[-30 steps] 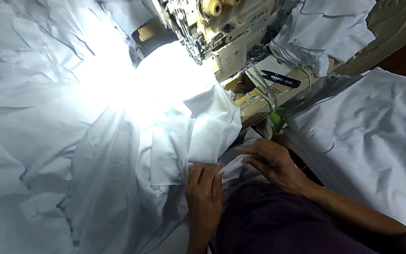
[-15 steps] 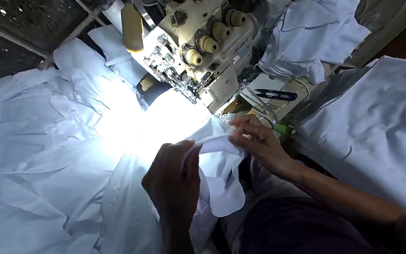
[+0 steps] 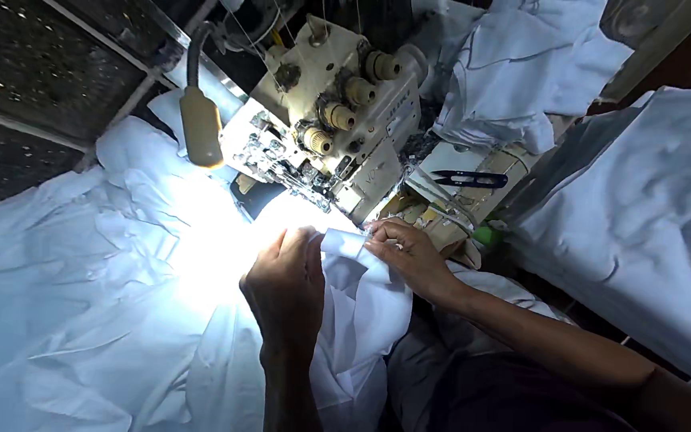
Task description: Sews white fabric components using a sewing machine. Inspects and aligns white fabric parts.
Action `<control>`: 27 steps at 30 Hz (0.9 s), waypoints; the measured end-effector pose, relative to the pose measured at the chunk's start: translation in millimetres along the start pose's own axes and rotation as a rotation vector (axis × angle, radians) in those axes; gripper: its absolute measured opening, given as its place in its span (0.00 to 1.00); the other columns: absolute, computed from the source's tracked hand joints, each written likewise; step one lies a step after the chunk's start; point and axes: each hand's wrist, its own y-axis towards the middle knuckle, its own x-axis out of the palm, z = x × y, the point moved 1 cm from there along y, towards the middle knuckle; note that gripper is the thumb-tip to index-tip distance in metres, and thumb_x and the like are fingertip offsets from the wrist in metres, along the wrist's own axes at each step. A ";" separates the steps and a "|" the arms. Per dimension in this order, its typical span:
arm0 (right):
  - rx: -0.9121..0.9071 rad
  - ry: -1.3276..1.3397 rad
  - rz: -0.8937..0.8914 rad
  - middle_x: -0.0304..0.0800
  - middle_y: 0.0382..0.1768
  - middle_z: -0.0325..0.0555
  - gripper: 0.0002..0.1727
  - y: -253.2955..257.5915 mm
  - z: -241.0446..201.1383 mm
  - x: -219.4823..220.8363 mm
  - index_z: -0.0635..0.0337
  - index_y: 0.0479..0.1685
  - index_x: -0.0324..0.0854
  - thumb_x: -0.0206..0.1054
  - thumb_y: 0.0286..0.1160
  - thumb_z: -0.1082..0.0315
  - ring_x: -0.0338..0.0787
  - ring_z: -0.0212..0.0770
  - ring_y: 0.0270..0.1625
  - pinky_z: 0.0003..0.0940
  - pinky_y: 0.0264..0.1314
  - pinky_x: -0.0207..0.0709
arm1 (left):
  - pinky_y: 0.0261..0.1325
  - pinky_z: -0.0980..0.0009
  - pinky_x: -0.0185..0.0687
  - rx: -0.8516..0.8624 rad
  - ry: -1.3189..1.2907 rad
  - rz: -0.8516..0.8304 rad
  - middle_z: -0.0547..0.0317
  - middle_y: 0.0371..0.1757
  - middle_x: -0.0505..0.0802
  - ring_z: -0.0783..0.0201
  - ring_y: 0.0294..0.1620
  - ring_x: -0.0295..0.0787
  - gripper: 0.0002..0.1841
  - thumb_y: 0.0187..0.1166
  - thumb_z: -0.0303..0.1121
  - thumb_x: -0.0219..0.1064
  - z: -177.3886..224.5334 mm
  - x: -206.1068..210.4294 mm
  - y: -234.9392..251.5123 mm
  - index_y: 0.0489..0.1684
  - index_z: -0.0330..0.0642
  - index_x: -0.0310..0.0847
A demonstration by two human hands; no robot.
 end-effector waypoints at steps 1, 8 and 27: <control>-0.016 -0.001 -0.002 0.88 0.49 0.46 0.10 1.8 1.2 0.3 0.64 0.35 0.85 0.66 0.82 0.67 0.85 0.32 0.54 0.31 0.56 0.77 | 0.29 0.52 0.74 -0.006 0.003 0.009 0.38 0.27 0.88 0.44 0.26 0.85 0.13 0.83 0.30 0.63 -0.3 -0.1 -1.0 0.36 0.27 0.88; -0.091 -0.063 -0.007 0.84 0.38 0.43 0.10 0.0 0.1 -1.0 0.63 0.34 0.84 0.67 0.80 0.66 0.84 0.32 0.44 0.30 0.48 0.77 | 0.28 0.60 0.69 -0.001 0.032 0.058 0.44 0.24 0.86 0.52 0.23 0.81 0.12 0.82 0.30 0.64 -2.5 -1.6 -7.8 0.34 0.30 0.88; 0.112 -0.015 0.084 0.73 0.22 0.35 0.16 0.8 -1.9 6.1 0.59 0.21 0.73 0.73 0.74 0.69 0.71 0.23 0.26 0.19 0.31 0.63 | 0.25 0.51 0.71 0.018 0.058 0.036 0.40 0.23 0.89 0.44 0.20 0.85 0.12 0.83 0.29 0.64 -15.4 25.6 8.4 0.40 0.29 0.91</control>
